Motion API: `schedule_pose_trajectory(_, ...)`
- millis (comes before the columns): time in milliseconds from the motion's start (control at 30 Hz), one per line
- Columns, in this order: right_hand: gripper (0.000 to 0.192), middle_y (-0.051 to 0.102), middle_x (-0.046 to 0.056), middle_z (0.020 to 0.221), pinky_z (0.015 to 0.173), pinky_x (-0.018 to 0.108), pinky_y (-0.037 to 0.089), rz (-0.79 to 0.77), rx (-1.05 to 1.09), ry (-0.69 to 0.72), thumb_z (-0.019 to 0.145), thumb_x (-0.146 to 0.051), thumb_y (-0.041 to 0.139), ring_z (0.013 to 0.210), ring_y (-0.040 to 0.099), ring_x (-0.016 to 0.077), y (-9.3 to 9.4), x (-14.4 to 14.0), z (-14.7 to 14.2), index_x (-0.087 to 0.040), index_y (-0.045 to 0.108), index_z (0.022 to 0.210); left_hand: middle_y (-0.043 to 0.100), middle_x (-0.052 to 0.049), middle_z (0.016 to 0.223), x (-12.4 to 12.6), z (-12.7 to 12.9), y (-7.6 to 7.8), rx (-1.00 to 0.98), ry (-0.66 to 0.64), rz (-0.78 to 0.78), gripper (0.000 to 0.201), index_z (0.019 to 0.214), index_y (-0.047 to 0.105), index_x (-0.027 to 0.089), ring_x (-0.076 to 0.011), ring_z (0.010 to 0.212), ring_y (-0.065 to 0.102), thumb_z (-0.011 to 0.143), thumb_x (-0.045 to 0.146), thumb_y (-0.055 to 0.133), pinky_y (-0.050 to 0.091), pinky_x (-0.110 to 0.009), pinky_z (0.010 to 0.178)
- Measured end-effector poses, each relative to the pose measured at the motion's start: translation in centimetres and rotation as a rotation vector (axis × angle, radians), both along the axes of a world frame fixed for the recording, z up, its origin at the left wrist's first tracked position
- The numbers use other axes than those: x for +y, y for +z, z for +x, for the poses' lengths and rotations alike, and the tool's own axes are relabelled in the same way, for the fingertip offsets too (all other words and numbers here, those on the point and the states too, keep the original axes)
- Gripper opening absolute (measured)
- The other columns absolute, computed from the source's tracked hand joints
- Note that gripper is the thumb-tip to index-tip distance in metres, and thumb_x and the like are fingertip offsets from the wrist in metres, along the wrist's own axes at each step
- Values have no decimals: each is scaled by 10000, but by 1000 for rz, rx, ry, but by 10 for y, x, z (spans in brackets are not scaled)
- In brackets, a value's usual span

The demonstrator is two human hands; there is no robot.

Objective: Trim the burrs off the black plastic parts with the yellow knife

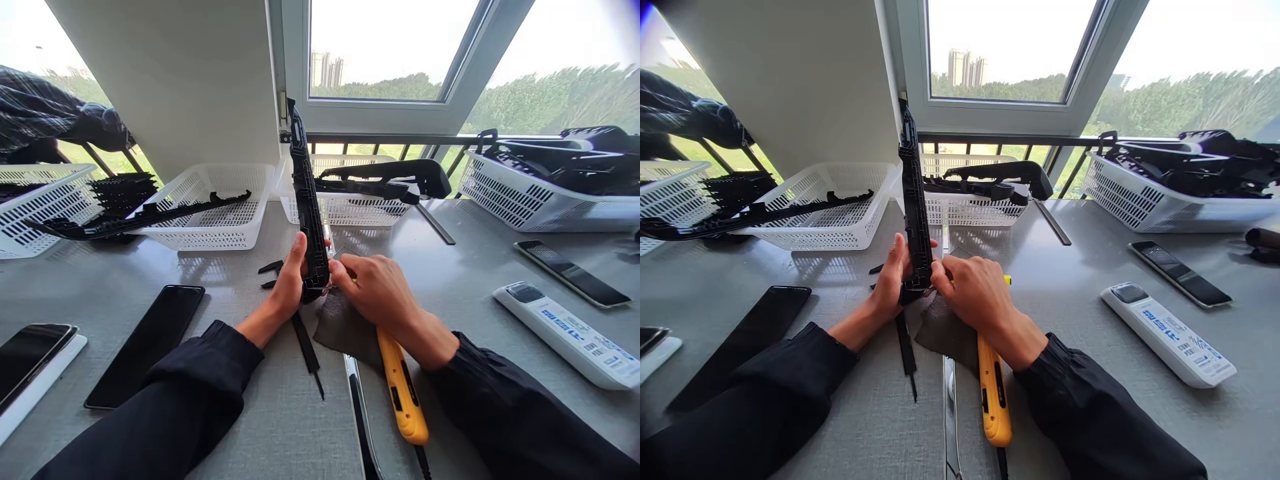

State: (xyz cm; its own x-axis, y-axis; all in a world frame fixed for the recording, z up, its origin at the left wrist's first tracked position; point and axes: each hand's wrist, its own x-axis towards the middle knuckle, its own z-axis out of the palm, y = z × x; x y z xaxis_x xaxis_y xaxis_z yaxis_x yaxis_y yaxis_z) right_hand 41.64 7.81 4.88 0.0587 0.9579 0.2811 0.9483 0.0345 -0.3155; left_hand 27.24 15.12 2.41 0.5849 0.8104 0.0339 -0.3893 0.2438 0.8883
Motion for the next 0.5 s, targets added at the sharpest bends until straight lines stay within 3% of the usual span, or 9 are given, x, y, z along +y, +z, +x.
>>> schedule_pose_trajectory(133,499,547,8,589,629,324,133,0,22,-20,1052,-471,401,565,341,116,-1,1,1,-193,570,674,672,-4,703,1,0,-3,10,-9,10,769,1152,610,176,-141,474,585,816,866,564,470,-258,450)
schedule_pose_trajectory(300,481,621,10,632,638,324,147,-37,32,77,1055,-429,401,574,407,113,-1,-1,1,-205,654,713,671,-12,698,1,0,-2,-29,-12,-28,740,1106,621,166,-137,484,581,811,844,604,467,-250,447)
schedule_pose_trajectory(500,429,531,-10,571,626,324,140,-16,7,86,1015,-405,447,545,322,110,1,-2,-1,-200,604,671,642,4,665,1,-1,1,-48,-35,-25,710,1095,611,170,-137,475,573,835,830,584,470,-260,471)
